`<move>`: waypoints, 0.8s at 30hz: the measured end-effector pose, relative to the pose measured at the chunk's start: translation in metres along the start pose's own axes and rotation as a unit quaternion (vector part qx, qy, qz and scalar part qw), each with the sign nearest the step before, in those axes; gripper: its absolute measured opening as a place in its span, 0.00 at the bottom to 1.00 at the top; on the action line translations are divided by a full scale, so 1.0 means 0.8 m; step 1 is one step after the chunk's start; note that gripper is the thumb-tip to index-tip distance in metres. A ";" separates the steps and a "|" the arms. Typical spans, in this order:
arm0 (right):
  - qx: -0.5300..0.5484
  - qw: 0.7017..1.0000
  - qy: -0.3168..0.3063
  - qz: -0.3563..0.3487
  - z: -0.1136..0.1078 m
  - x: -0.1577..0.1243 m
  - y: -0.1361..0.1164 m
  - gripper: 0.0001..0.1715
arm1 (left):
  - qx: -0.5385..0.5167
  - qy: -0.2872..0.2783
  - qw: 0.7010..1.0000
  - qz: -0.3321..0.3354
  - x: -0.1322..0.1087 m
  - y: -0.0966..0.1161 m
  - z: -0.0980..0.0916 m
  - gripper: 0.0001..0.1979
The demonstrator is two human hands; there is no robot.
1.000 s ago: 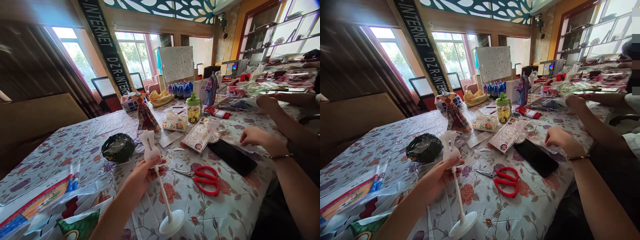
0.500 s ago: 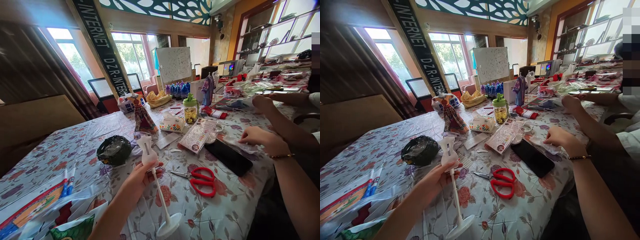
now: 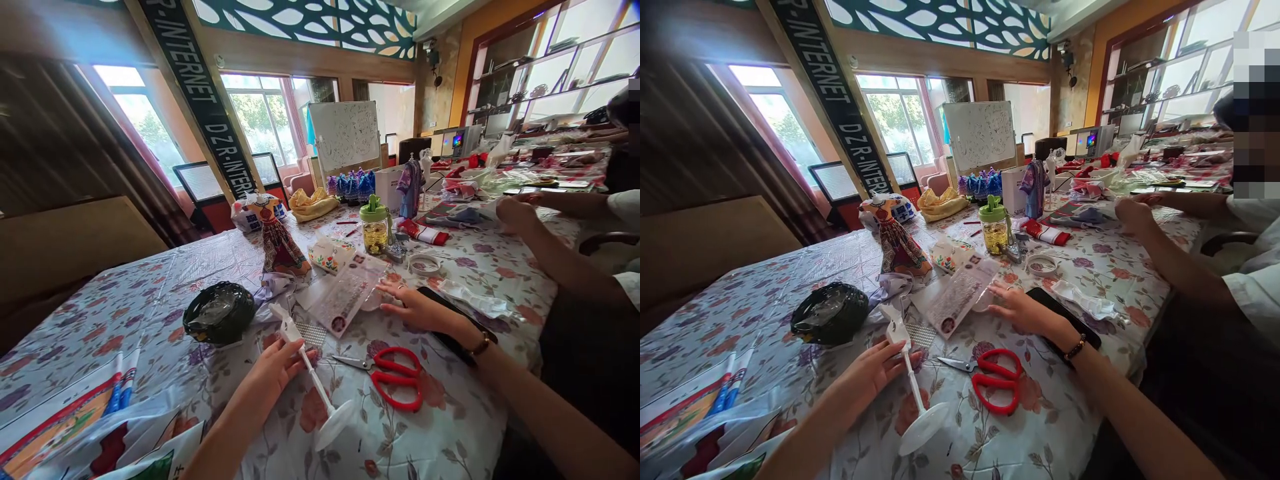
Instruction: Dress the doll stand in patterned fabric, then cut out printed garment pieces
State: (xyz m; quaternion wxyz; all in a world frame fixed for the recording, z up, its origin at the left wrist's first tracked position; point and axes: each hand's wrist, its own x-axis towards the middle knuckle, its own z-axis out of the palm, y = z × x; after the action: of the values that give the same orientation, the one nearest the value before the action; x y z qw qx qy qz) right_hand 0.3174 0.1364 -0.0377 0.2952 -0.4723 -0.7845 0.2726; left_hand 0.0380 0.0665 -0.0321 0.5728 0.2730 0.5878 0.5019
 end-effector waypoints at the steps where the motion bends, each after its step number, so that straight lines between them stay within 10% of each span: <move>1: 0.006 0.999 -0.026 -0.022 0.000 -0.003 -0.005 0.23 | 0.001 0.001 1.000 0.000 0.000 0.000 -0.001 0.06; 10: -0.037 0.989 -0.139 -0.033 -0.025 -0.003 0.020 0.20 | 0.015 -0.001 1.000 0.004 -0.001 -0.006 -0.007 0.10; 17: -0.204 0.967 -0.048 0.147 -0.103 -0.017 0.094 0.17 | 0.034 -0.024 0.998 0.053 -0.002 -0.010 -0.008 0.16; 24: -0.290 0.888 -0.113 0.338 -0.123 -0.024 0.152 0.16 | 0.107 0.044 0.989 0.095 0.001 -0.016 -0.019 0.26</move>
State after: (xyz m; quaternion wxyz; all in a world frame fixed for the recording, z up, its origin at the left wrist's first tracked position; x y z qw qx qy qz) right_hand 0.4663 0.1827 -0.0606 -0.0550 -0.7393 -0.6498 0.1679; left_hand 0.0271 0.0587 -0.0466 0.4631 0.3653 0.6342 0.4999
